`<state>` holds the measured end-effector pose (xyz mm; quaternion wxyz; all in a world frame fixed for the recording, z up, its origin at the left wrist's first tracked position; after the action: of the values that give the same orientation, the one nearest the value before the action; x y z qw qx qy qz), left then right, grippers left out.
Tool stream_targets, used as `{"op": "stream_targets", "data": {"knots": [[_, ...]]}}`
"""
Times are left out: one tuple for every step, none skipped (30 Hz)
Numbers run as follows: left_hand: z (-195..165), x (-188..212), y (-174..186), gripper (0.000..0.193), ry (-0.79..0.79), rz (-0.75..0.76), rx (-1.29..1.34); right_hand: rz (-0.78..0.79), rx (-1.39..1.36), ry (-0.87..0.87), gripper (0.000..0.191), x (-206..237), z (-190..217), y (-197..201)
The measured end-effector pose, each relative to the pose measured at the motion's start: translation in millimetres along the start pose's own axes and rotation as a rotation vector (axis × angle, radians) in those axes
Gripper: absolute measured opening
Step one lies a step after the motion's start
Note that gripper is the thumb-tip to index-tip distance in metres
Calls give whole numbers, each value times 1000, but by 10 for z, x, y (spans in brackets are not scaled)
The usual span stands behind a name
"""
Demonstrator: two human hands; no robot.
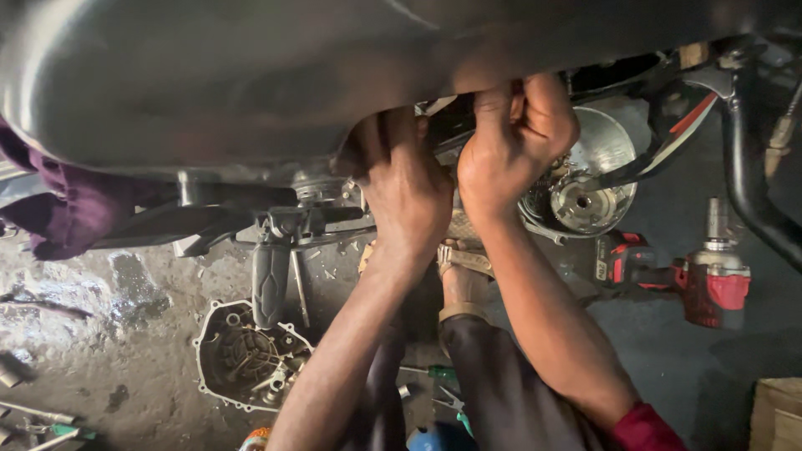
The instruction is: The person sits on the floor and uses a white cloth to wipe and clean the underside of a motorcycle engine. They repeatedly rub the engine casing and surrounding components, occasionally adjusting their grip and position to reach different areas.
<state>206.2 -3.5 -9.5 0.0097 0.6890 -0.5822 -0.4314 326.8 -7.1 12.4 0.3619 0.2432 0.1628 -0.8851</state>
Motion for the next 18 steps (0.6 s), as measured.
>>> {"op": "stream_targets", "data": {"knots": [[-7, -2, -11, 38, -2, -16, -17, -4, 48, 27, 18, -6, -2, -1], [-11, -4, -20, 38, -3, -31, -33, -8, 96, 54, 24, -16, -2, -1], [-15, 3, -23, 36, -7, -46, -33, -10, 144, 78, 29, -15, 5, 4], [-14, 2, -27, 35, -14, -64, -32, -9, 166, 92, 32, -17, 7, 6], [-12, -1, -31, 34, -26, -81, -31, -13, 188, 108, 35, -19, 13, 11], [4, 7, -46, 35, -7, -60, 1, -16, 190, 107, 36, -17, 14, 13], [22, 14, -60, 37, 11, -40, 32, -19, 193, 106, 38, -18, 16, 17], [39, 20, -75, 39, 30, -21, 63, -19, 173, 94, 39, -16, 11, 10], [41, 30, -77, 41, 30, -29, 62, -13, 157, 85, 39, -19, 8, 5], [40, 41, -81, 44, 28, -36, 62, -7, 140, 76, 40, -18, 6, -5], [40, 45, -88, 46, 26, -44, 62, 3, 127, 73, 39, -22, 5, -16], [35, 52, -82, 48, 10, -62, 39, 11, 116, 68, 39, -25, 6, -24], [29, 51, -82, 49, -8, -82, 18, 33, 117, 76, 33, -25, 13, -39], [20, 52, -82, 51, -24, -103, -3, 58, 118, 83, 28, -24, 22, -53], [54, 56, -102, 53, 40, -70, 87, 84, 117, 87, 23, -25, 28, -66], [89, 68, -114, 56, 102, -31, 179, 78, 129, 88, 24, -18, 37, -62], [117, 68, -141, 58, 160, 0, 275, 77, 139, 98, 26, -27, 44, -57], [101, 66, -117, 55, 125, -30, 208, 80, 147, 106, 27, -29, 51, -58]]}}
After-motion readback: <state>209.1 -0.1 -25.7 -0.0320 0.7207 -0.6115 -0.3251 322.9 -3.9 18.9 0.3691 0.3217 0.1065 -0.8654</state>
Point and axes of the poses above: each hand's wrist, its own x-axis away from the middle knuckle, its own y-axis out of the back of the hand, z = x × y, the point moved 5 cm from there along -x, towards the middle knuckle, and after that the axes turned 3 degrees about -y, right-handed, at the moved point
